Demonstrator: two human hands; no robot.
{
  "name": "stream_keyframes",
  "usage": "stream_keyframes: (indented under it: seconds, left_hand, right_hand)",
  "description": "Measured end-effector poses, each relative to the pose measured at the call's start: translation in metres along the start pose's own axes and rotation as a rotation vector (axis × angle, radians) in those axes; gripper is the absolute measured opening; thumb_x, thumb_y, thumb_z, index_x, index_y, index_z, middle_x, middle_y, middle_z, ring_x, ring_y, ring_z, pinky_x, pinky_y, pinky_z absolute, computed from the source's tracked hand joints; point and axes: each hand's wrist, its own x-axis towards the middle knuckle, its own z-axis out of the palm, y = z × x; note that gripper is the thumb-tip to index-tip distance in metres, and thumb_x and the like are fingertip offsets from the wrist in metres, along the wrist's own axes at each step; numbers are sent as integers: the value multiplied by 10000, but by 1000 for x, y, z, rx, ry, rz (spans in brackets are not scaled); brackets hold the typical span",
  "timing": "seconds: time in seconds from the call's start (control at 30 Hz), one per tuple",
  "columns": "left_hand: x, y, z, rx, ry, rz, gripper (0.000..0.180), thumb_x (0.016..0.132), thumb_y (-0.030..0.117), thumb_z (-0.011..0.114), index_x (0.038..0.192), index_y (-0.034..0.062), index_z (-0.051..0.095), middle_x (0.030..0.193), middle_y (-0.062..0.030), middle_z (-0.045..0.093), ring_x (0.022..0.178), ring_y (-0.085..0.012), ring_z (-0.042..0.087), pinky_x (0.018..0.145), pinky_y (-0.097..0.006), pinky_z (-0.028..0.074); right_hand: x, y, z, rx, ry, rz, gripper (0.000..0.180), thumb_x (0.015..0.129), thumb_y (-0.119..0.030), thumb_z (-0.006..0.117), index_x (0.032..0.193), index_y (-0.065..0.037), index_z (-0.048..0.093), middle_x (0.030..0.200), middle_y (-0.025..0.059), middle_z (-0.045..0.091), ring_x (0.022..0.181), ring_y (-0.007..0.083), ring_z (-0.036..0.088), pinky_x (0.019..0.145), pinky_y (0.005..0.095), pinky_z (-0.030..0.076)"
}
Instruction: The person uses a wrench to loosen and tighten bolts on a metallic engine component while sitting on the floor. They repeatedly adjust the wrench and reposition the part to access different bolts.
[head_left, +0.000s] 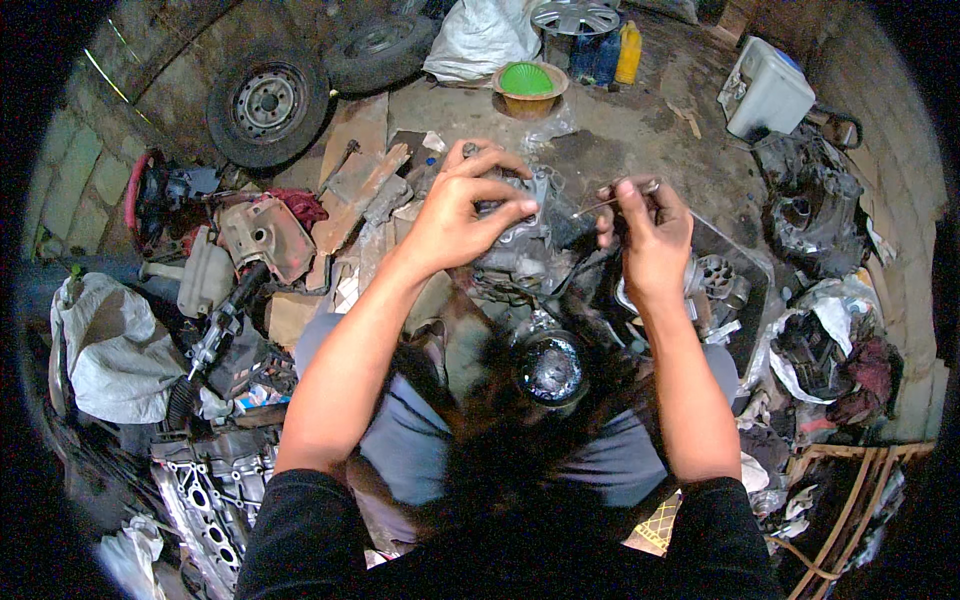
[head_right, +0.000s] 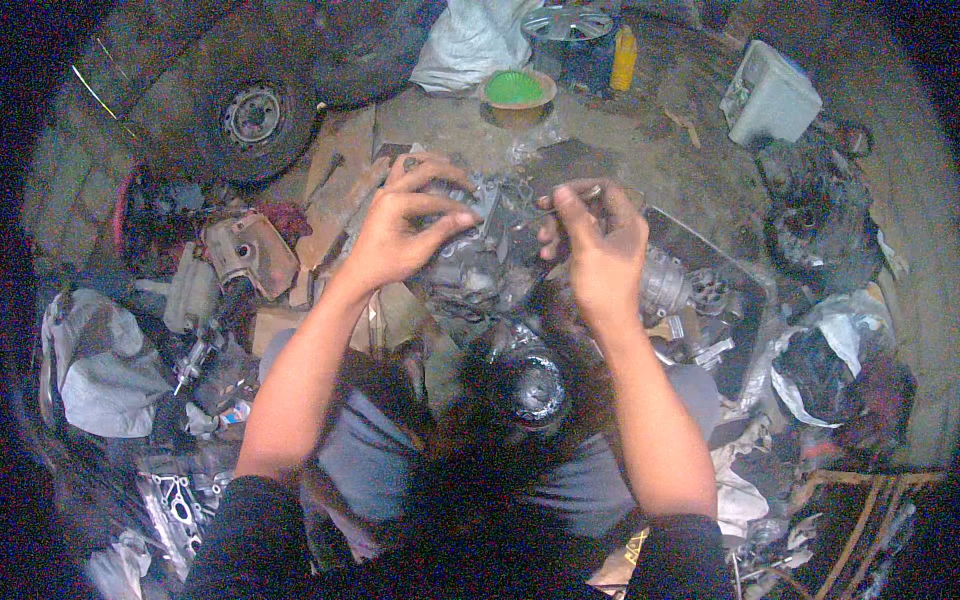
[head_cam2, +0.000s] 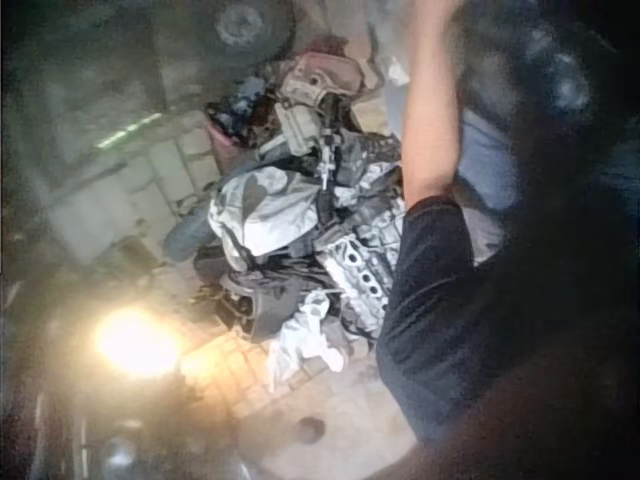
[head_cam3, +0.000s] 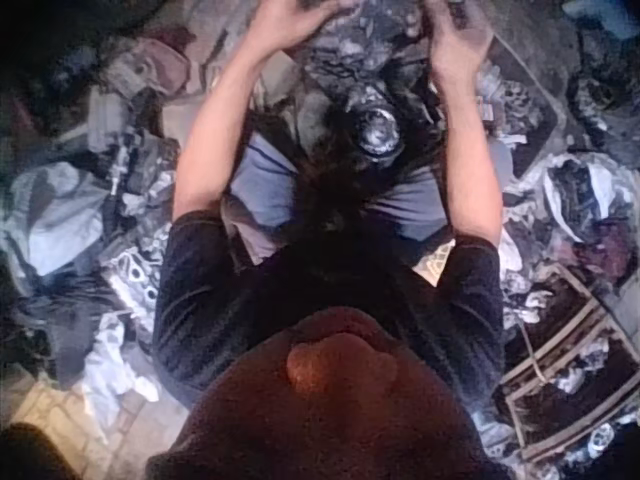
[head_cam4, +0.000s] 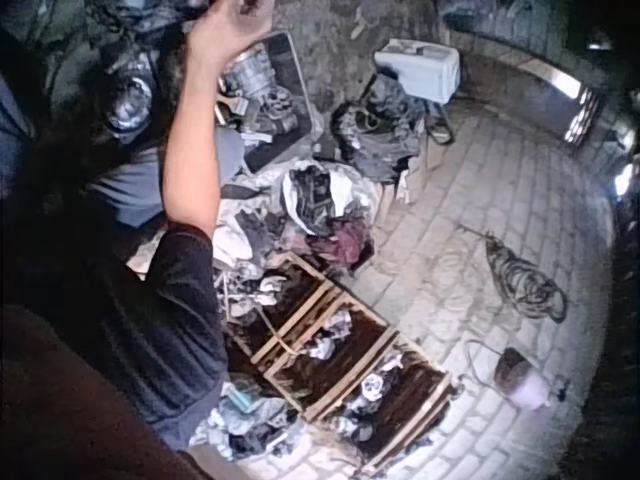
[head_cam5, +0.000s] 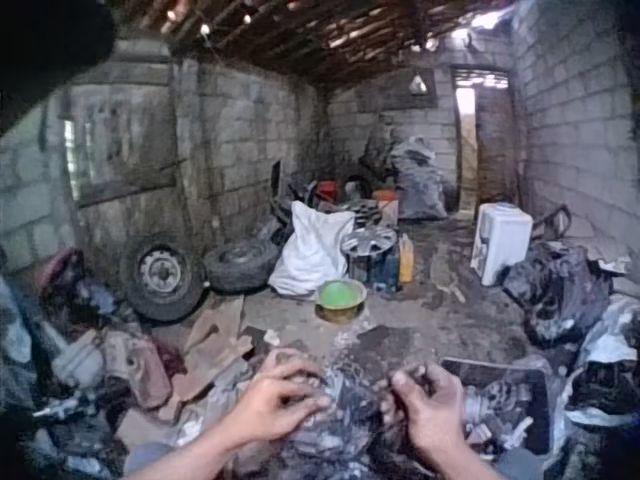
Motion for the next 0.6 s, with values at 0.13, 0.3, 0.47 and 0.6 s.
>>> stream_keyframes:
  seconds: [0.13,0.3,0.47,0.6]
  left_hand:
    - [1,3,-3,-155,31,-82,209,969,168,623,1044,46,775,1102,-119,738,1086,-283,629,1044,-426,414]
    - [3,-4,-1,-234,41,-15,356,1038,274,505,1029,33,767,1089,-132,736,1095,-297,628,1056,-432,404]
    - [1,-4,-2,-254,57,-19,466,1066,356,428,1036,36,765,1078,-145,731,1101,-316,619,1076,-444,386]
    - [-1,-5,-3,-242,49,-42,491,1062,386,425,1040,32,764,1081,-155,725,1102,-329,611,1084,-458,375]
  right_hand:
    - [-22,1,15,-150,-133,-433,142,892,-6,741,1009,33,670,951,144,731,808,204,722,689,333,595]
    - [-30,15,10,-483,-334,-918,334,706,60,788,1021,-31,726,1058,146,736,896,288,734,787,368,602]
    - [-44,25,17,-516,-308,-873,440,684,48,786,1094,-105,753,1132,118,717,932,255,732,753,329,614]
    - [-50,24,21,-520,-374,-807,356,733,27,815,1076,-56,768,1079,147,722,953,269,718,816,346,599]
